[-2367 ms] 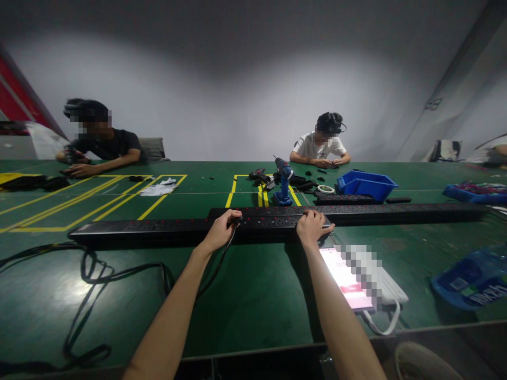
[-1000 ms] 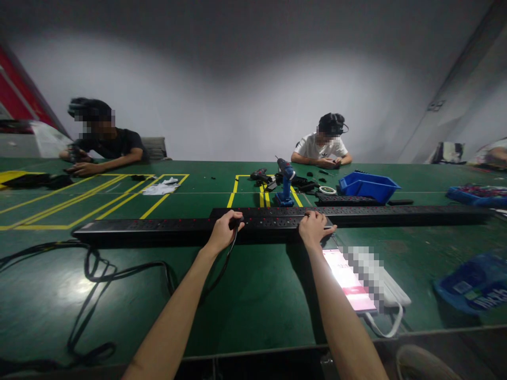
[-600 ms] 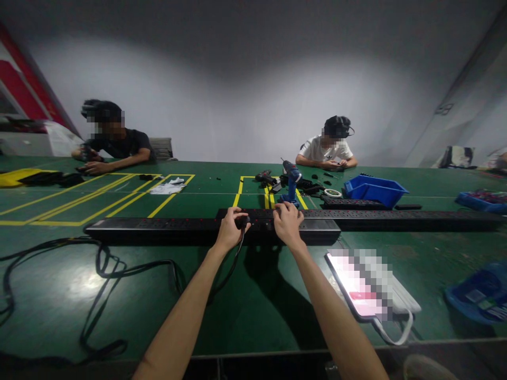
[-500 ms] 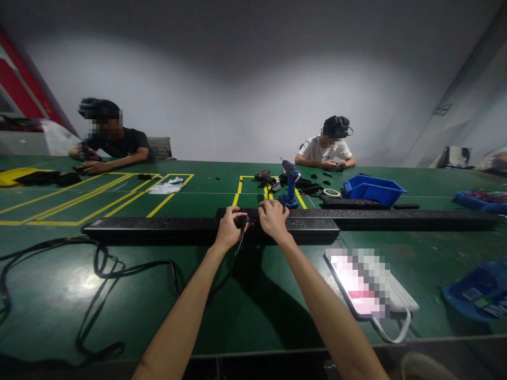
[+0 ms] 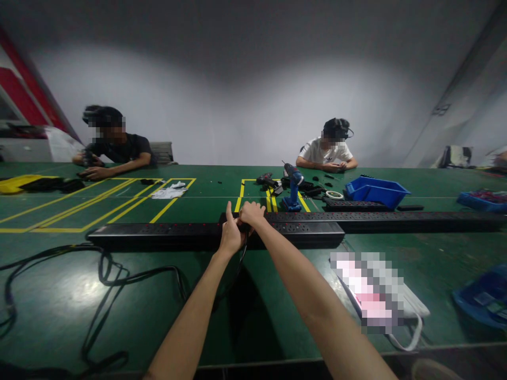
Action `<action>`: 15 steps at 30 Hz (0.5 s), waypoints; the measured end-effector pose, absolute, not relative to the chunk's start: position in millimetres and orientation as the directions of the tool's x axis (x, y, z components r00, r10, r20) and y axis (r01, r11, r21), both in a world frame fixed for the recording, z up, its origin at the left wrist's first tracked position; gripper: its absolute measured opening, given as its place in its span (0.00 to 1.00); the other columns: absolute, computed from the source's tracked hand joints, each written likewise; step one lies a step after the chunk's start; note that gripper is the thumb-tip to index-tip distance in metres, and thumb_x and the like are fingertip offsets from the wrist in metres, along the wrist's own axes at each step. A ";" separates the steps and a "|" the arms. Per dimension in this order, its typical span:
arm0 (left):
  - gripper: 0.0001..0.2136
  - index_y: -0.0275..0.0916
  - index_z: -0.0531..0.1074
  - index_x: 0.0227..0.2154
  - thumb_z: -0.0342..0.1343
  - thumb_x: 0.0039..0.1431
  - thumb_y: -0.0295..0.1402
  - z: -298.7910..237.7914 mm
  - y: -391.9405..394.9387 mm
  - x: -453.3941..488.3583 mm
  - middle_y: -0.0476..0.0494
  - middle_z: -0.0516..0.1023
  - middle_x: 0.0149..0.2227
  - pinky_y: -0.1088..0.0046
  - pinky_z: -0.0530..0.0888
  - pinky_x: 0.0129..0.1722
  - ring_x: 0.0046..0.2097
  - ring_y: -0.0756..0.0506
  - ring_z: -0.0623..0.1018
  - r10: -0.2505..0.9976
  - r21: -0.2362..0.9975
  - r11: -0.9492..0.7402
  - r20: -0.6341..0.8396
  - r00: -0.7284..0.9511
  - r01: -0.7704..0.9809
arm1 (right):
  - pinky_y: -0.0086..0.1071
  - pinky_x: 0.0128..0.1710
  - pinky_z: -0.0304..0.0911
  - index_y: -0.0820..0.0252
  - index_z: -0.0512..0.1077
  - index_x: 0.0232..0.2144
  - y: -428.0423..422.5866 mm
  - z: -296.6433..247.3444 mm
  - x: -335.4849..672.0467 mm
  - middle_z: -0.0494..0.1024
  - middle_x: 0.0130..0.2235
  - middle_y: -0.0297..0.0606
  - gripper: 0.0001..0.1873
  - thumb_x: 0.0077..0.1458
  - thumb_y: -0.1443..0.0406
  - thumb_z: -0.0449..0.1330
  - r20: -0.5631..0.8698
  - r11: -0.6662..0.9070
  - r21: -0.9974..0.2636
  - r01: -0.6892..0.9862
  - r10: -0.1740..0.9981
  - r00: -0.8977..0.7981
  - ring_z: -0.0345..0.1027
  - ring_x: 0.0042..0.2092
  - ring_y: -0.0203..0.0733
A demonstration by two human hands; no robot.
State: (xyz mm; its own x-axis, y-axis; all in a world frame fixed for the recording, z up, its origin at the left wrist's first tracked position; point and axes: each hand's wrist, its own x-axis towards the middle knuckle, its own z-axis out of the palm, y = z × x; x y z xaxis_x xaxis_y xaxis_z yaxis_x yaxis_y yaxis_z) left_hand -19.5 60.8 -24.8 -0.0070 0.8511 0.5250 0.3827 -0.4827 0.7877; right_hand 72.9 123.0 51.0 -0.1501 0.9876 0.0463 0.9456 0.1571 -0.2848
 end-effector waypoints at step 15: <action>0.48 0.42 0.42 0.70 0.54 0.45 0.20 -1.7 55.1 -42.0 0.42 0.82 0.45 0.55 0.69 0.57 0.51 0.39 0.79 0.874 0.751 -0.419 0.486 0.003 0.511 | 0.54 0.55 0.53 0.60 0.76 0.44 131.4 42.8 77.3 0.77 0.50 0.51 0.19 0.52 0.59 0.58 -0.023 0.120 -0.346 0.930 0.990 -0.137 0.67 0.56 0.59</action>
State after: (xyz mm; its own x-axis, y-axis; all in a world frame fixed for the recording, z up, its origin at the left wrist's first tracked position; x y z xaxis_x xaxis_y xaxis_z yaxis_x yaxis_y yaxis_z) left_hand -42.0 55.1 -1.7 0.0032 0.8741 0.4856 0.5105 -0.4190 0.7508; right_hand 77.3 131.4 42.8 -0.1365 0.9904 -0.0227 0.9305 0.1203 -0.3460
